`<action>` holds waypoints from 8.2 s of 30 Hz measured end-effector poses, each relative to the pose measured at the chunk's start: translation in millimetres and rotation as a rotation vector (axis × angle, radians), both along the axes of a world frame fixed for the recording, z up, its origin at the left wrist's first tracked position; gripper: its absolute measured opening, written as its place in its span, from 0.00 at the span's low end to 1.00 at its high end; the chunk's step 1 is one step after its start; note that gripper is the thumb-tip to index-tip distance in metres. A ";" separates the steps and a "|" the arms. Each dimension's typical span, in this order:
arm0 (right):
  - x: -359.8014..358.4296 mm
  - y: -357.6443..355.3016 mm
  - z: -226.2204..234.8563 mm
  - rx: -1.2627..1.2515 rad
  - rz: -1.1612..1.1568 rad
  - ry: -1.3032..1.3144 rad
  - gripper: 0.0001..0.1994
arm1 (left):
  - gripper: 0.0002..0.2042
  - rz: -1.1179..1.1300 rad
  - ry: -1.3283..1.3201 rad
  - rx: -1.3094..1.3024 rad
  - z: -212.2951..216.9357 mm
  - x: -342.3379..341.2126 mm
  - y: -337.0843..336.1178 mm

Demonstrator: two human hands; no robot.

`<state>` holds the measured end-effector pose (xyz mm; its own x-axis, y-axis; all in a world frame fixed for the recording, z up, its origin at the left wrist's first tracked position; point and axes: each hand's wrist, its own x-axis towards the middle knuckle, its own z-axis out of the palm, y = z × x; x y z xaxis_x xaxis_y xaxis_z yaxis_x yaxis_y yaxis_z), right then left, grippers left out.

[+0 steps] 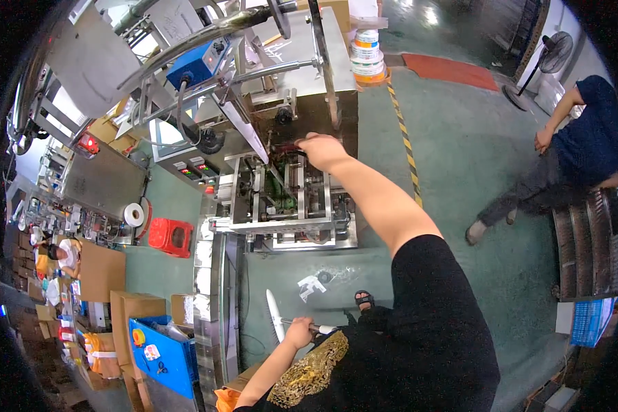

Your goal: Sweeping the production floor with a broom and dustpan, and cleaning machinery with a small hand brush.

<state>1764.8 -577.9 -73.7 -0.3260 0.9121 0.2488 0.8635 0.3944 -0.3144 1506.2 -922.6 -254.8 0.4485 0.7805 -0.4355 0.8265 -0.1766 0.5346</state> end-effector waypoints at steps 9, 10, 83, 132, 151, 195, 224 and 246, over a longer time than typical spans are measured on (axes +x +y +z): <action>-0.1 -0.7 11.4 0.021 -0.108 -0.105 0.17 | 0.06 0.002 -0.028 0.025 0.9 -1.0 13.9; 10.1 -7.7 13.8 -0.068 -0.223 -0.152 0.17 | 0.06 -0.005 -0.092 0.042 2.8 -0.8 16.0; -10.9 -36.4 21.9 0.272 -0.137 0.276 0.14 | 0.05 -0.075 0.013 0.105 0.3 -1.1 25.3; 144.4 -97.2 -72.0 0.012 -0.431 0.363 0.13 | 0.07 -0.207 -0.029 0.026 5.6 37.8 47.1; 172.2 -202.3 -74.3 -0.262 -0.753 -0.064 0.09 | 0.04 -0.352 -0.151 0.196 -37.0 23.6 36.3; 110.6 -301.9 -132.0 -0.855 -0.267 -0.235 0.12 | 0.05 -0.096 -0.073 0.159 10.1 16.1 -8.6; -161.4 -237.9 -415.1 -1.498 -0.914 0.736 0.13 | 0.06 0.283 -0.020 -0.018 -190.7 -125.8 -35.0; -123.6 -292.2 -410.7 -1.809 -0.360 0.091 0.30 | 0.10 0.198 -0.065 -0.008 -357.4 -43.1 50.3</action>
